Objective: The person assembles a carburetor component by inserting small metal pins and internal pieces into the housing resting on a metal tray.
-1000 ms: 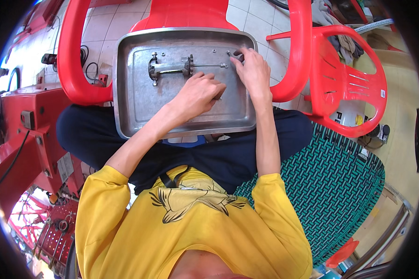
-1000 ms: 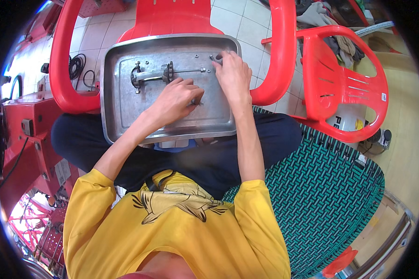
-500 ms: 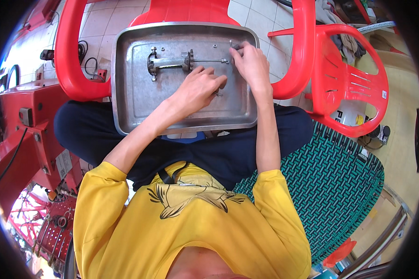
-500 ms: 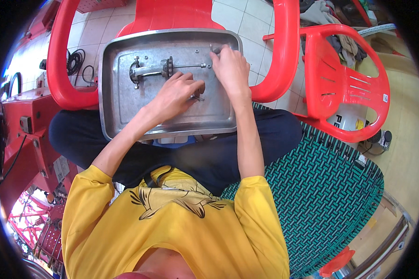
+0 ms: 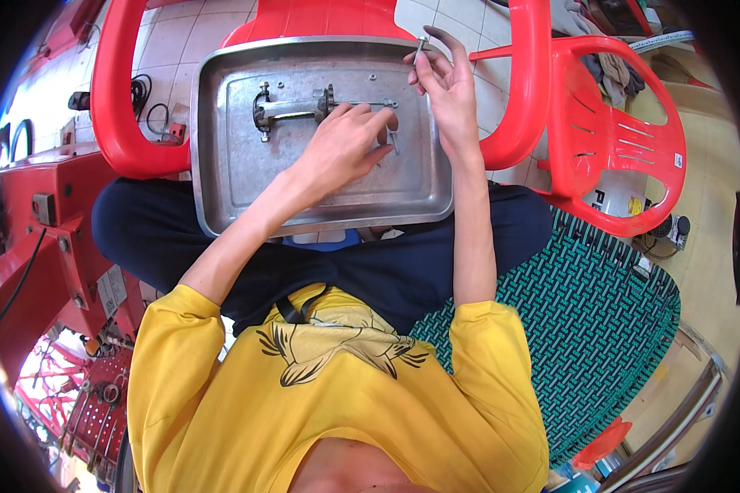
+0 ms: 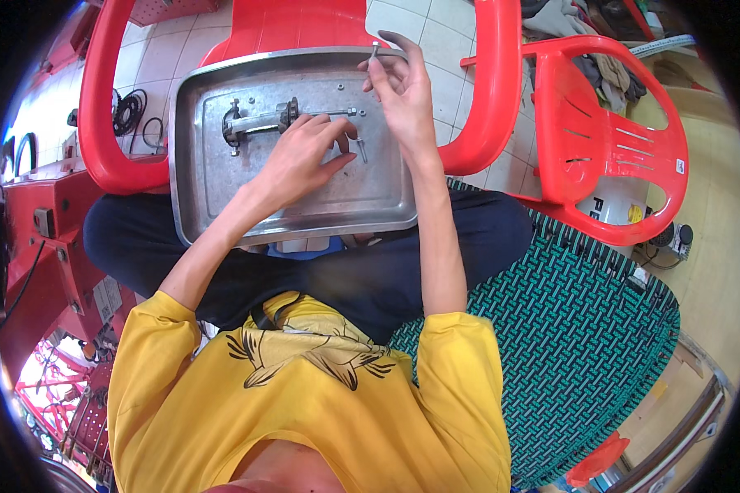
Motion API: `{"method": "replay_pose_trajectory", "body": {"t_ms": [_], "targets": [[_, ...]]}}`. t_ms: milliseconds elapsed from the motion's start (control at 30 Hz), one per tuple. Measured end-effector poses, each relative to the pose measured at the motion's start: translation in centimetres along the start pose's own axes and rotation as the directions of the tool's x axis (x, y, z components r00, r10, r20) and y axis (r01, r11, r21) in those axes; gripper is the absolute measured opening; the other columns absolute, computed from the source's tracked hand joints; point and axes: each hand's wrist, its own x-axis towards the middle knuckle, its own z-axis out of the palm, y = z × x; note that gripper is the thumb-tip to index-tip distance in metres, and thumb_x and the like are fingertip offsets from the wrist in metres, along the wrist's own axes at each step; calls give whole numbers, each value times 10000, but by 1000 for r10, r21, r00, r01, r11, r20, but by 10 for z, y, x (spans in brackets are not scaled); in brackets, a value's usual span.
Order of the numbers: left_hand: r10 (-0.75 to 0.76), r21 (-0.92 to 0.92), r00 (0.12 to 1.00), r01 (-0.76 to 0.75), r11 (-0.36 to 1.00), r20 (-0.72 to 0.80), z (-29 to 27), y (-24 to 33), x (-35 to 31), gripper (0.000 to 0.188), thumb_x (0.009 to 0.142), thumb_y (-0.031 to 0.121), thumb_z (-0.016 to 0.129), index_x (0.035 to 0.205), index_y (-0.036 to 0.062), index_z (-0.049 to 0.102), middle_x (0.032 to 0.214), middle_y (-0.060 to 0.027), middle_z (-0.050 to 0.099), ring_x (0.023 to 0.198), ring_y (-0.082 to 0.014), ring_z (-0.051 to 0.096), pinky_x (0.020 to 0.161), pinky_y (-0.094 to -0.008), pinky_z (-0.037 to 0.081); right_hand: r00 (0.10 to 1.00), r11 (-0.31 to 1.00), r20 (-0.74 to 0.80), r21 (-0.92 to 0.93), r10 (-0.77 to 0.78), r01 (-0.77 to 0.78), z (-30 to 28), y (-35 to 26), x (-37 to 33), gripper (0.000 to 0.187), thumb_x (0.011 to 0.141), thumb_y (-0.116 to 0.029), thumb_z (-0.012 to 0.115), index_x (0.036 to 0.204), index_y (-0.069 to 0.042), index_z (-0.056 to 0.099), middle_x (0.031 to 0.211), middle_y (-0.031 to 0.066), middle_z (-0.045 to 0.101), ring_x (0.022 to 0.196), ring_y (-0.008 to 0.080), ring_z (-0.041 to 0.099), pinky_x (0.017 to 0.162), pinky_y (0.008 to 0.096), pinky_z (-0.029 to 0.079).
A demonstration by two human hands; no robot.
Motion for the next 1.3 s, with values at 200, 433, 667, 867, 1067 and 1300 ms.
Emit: {"method": "replay_pose_trajectory", "body": {"t_ms": [200,433,667,867,1067,1300], "targets": [[9,-19,998,-10,1000,-70,-3,4,2,293,863,138,752,1108,81,601,894,-56,675,897,-265,619,850,-395,467,998,981,54,-187,-42,52,0,4,2,364,988,-103,669,1324,-25,553,1022,89,712,808,112,654,741,252,530],[11,36,989,-6,999,-147,-4,1,3,296,868,135,752,1115,85,598,892,-48,665,888,-257,622,899,-399,446,986,940,-81,-324,-143,109,-2,6,3,259,960,-110,695,1187,-4,626,961,106,734,858,159,721,737,284,545],[-27,170,951,83,982,-307,-21,-15,10,356,882,176,756,1174,71,582,915,-35,676,883,-237,632,952,-416,417,986,694,6,-709,-169,123,-8,5,0,145,886,-71,706,1019,-13,704,939,150,754,867,290,742,779,391,549],[-159,66,916,196,978,-369,-27,-20,12,385,881,182,757,1192,59,566,930,-14,696,836,-178,621,967,-388,395,998,611,66,-789,-21,65,-16,11,-2,156,884,-76,706,1030,-23,702,953,164,754,908,332,729,803,414,549],[-149,65,909,188,980,-388,-26,-24,11,379,883,177,751,1193,57,567,927,-6,703,833,-167,622,979,-385,390,993,534,96,-844,71,43,-14,2,-7,169,864,-69,725,1023,-18,696,960,177,751,922,361,720,808,423,550],[-158,48,915,189,981,-372,-27,-22,12,369,887,178,747,1187,54,571,906,-8,709,821,-164,624,977,-376,397,985,561,141,-826,102,60,-18,10,-9,164,856,-51,721,1017,-30,700,974,180,751,942,369,718,811,431,550]]}}
